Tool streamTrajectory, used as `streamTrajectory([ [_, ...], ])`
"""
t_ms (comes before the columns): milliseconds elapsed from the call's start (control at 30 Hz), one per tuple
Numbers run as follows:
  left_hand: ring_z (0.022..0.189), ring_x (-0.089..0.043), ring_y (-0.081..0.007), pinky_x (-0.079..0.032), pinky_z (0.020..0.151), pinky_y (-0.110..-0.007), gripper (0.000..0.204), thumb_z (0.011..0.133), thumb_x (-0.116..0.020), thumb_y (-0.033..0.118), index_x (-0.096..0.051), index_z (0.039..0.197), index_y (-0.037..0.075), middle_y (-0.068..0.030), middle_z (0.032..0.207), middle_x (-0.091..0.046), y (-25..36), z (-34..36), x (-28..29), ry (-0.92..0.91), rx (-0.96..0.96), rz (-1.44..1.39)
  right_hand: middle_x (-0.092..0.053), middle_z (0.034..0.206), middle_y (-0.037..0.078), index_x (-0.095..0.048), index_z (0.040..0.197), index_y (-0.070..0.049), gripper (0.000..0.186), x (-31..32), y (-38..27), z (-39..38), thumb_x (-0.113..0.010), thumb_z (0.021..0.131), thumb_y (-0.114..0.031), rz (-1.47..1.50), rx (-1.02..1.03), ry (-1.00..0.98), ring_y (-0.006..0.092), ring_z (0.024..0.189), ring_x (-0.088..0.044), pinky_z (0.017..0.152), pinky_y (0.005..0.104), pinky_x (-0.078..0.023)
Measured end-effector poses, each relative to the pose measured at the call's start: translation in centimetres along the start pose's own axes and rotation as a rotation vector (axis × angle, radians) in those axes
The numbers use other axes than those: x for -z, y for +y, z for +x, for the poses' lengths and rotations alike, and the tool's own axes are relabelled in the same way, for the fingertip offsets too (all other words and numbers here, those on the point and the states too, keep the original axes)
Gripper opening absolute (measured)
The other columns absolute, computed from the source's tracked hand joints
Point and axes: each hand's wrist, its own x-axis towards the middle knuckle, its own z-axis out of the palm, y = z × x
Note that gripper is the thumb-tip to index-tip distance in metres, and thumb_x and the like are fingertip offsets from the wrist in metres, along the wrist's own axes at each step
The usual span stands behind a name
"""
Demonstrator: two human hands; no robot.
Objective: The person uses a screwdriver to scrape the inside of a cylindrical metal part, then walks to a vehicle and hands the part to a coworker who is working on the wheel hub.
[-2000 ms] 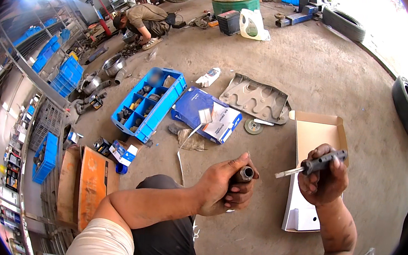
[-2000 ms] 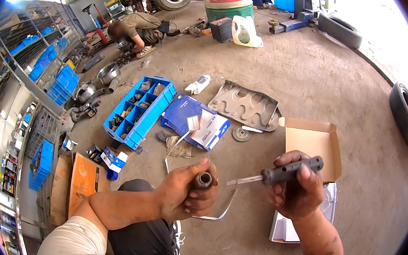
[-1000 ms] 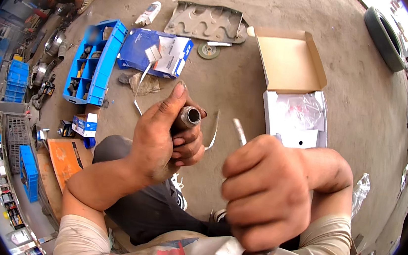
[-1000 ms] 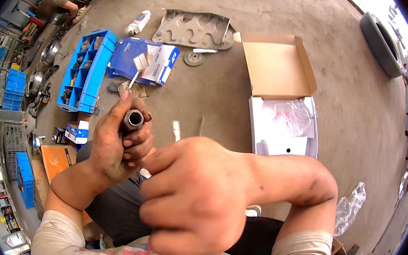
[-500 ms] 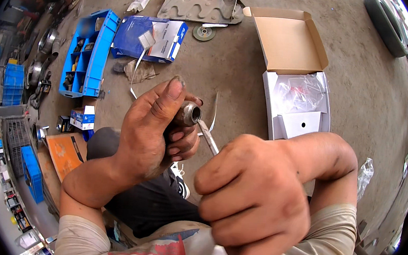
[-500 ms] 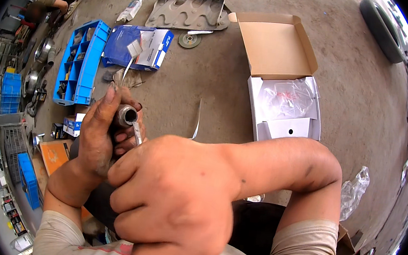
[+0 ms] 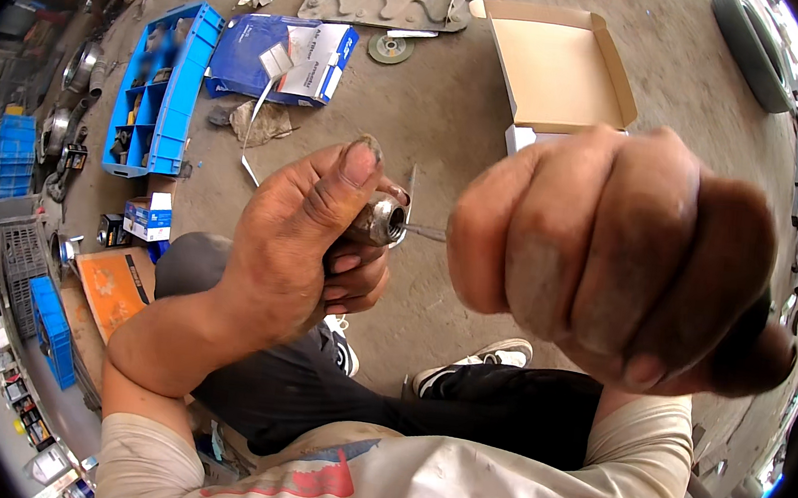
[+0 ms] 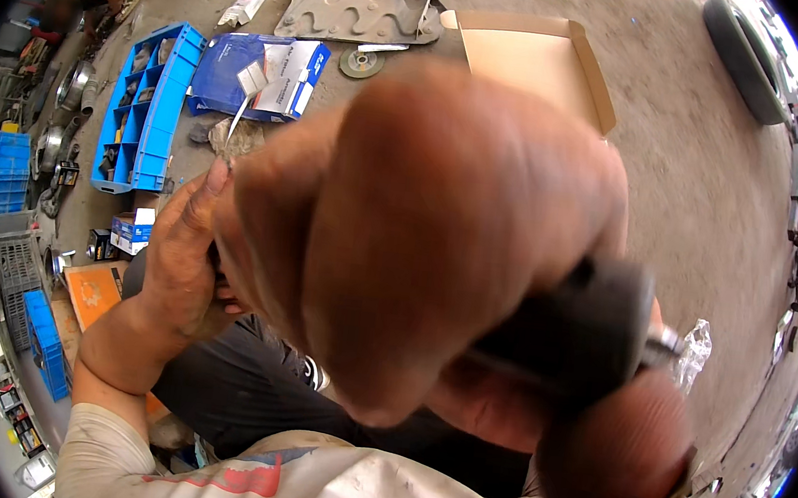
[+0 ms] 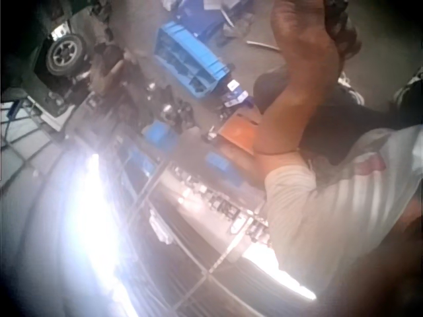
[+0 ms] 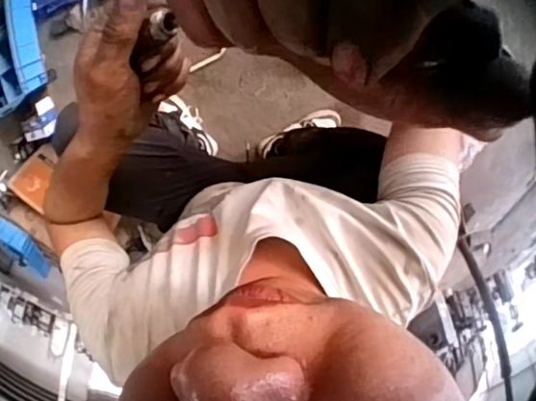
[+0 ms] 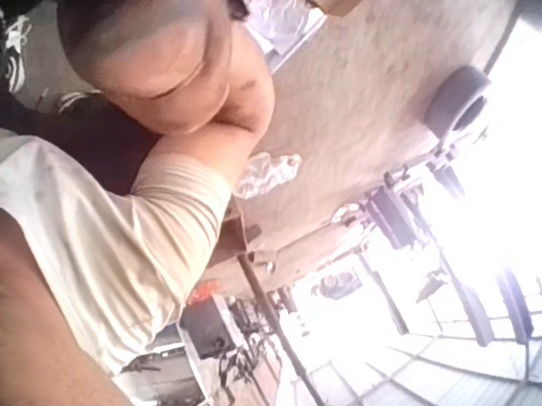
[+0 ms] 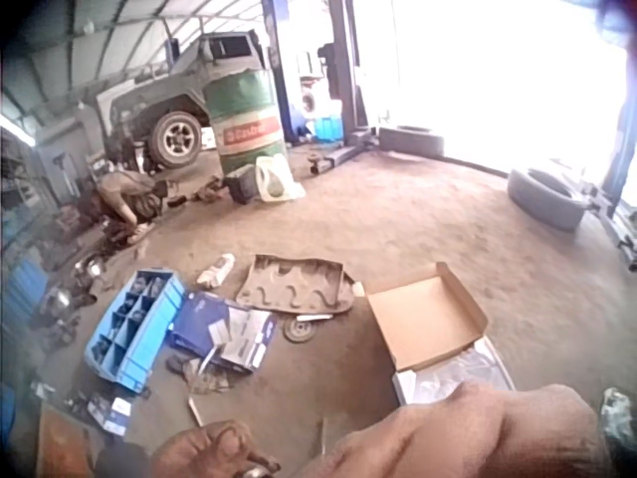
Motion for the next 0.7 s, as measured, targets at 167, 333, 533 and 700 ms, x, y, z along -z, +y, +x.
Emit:
streamTrajectory([
  [167, 0.036, -0.028, -0.0075, -0.024, 0.034, -0.023, 0.037, 0.092, -0.046, 0.044, -0.054, 0.087, 0.008, 0.0015, 0.050, -0.032, -0.2, -0.2, 0.4, -0.084, 0.002, -0.017, -0.043, 0.055, 0.000, -0.050, 0.076, -0.011, 0.038, 0.6, 0.6, 0.1, -0.048, 0.089, -0.047, 0.050, -0.042, 0.007, 0.0116, 0.042, -0.040, 0.039, 0.0274, -0.032],
  [333, 0.036, -0.026, -0.0066, -0.022, 0.034, -0.022, 0.034, 0.093, -0.047, 0.042, -0.053, 0.086, 0.009, 0.0022, 0.050, -0.031, 0.0, -0.2, 0.4, -0.132, 0.034, -0.057, -0.043, 0.057, 0.001, -0.050, 0.075, -0.011, 0.040, 1.1, 0.7, 0.7, -0.044, 0.090, -0.047, 0.093, -0.076, -0.076, 0.0112, 0.044, -0.040, 0.039, 0.0280, -0.031],
  [533, 0.036, -0.025, -0.0061, -0.021, 0.034, -0.022, 0.030, 0.092, -0.050, 0.037, -0.049, 0.084, 0.008, 0.0024, 0.051, -0.031, -0.3, 0.0, 0.5, -0.154, -0.035, -0.053, -0.045, 0.061, 0.000, -0.050, 0.075, -0.010, 0.039, 2.1, 1.1, 1.2, -0.043, 0.090, -0.046, 0.200, -0.147, -0.140, 0.0099, 0.045, -0.041, 0.042, 0.0277, -0.031],
  [700, 0.036, -0.025, -0.0062, -0.023, 0.035, -0.022, 0.030, 0.092, -0.052, 0.036, -0.047, 0.087, 0.007, 0.0022, 0.052, -0.030, -0.7, -0.1, 0.9, -0.159, -0.100, -0.059, -0.046, 0.062, 0.000, -0.052, 0.079, -0.009, 0.033, 2.9, 1.7, 1.2, -0.048, 0.086, -0.041, 0.221, -0.173, -0.114, 0.0093, 0.047, -0.041, 0.043, 0.0267, -0.031],
])
